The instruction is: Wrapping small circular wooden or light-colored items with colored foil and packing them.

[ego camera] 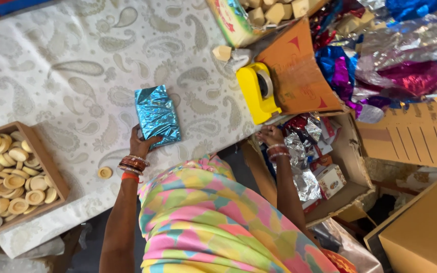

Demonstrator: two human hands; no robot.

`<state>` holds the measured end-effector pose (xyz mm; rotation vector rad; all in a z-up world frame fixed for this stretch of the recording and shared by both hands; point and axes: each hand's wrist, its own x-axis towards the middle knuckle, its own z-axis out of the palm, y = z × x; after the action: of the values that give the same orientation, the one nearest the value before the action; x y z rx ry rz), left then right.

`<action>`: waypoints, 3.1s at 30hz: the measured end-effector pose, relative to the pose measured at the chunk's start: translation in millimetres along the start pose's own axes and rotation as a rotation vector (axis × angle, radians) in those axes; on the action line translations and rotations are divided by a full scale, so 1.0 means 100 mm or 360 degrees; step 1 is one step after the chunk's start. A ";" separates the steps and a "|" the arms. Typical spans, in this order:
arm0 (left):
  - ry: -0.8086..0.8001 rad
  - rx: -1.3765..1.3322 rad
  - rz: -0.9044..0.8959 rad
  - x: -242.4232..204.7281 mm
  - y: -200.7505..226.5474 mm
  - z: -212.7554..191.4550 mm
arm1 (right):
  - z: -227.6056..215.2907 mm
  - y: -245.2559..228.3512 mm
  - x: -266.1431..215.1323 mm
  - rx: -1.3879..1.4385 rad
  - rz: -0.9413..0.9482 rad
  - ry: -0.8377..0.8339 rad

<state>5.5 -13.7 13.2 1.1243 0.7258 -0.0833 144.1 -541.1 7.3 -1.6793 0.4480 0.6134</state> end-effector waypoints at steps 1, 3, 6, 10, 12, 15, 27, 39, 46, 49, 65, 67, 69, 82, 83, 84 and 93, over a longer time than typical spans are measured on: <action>0.0032 -0.0008 0.0004 0.04 -0.04 0.01 | 0.03 0.01 -0.01 -0.0012 0.0004 -0.0030; 0.0032 0.0018 0.0028 0.09 -0.14 -0.05 | 0.14 0.07 -0.04 0.0117 -0.0075 -0.0214; 0.0228 0.0119 -0.0279 -0.04 0.24 0.17 | 0.65 -0.32 -0.35 0.0293 -0.0041 -0.0511; 0.0352 0.0103 -0.0296 -0.10 0.25 0.27 | 1.37 -0.54 -0.46 0.0383 0.0084 -0.0795; 0.0349 0.0011 -0.0341 -0.13 0.27 0.35 | 1.61 -0.32 -0.29 0.0266 0.0068 -0.1081; 0.0371 -0.0072 -0.0406 -0.12 0.17 0.43 | 2.10 -0.55 -0.46 -0.0060 -0.0223 -0.1222; 0.0351 -0.0141 -0.0445 -0.26 0.24 0.59 | 2.91 -0.65 -0.35 -0.0397 -0.0318 -0.0950; 0.0278 -0.0189 -0.0443 -0.20 0.14 0.52 | 3.00 -0.55 -0.20 -0.0515 -0.0424 -0.0898; 0.0258 -0.0221 -0.0430 -0.19 0.11 0.50 | 3.04 -0.63 -0.29 -0.0608 -0.0444 -0.0826; 0.0248 -0.0221 -0.0424 -0.19 0.12 0.50 | 3.06 -0.66 -0.35 -0.0688 -0.0533 -0.0779; -0.0046 -0.0471 -0.0296 -0.15 -0.02 0.32 | 3.17 -0.62 -0.46 -0.0849 -0.1084 -0.0504; -0.0084 -0.0523 -0.0290 -0.14 -0.06 0.29 | 3.20 -0.61 -0.48 -0.0891 -0.1142 -0.0455; -0.0100 -0.0532 -0.0269 -0.10 -0.13 0.27 | 3.24 -0.67 -0.53 -0.0863 -0.1319 -0.0327; -0.0069 -0.0464 -0.0398 -0.15 0.01 0.28 | 3.34 -0.95 -0.12 -0.0880 -0.0926 -0.0276; -0.0072 -0.0483 -0.0422 -0.15 0.02 0.28 | 3.35 -0.92 -0.10 -0.0815 -0.0953 -0.0270; -0.0075 -0.0503 -0.0446 -0.15 0.03 0.27 | 3.35 -0.90 -0.08 -0.0750 -0.0979 -0.0265; -0.0032 -0.0437 -0.0353 -0.23 0.10 0.34 | 3.13 -1.12 -0.71 -0.0967 -0.1539 -0.0127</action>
<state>8.2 -44.8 42.3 0.7778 0.8154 -0.1772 109.0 -215.1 98.1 -2.1536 -0.6704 0.0733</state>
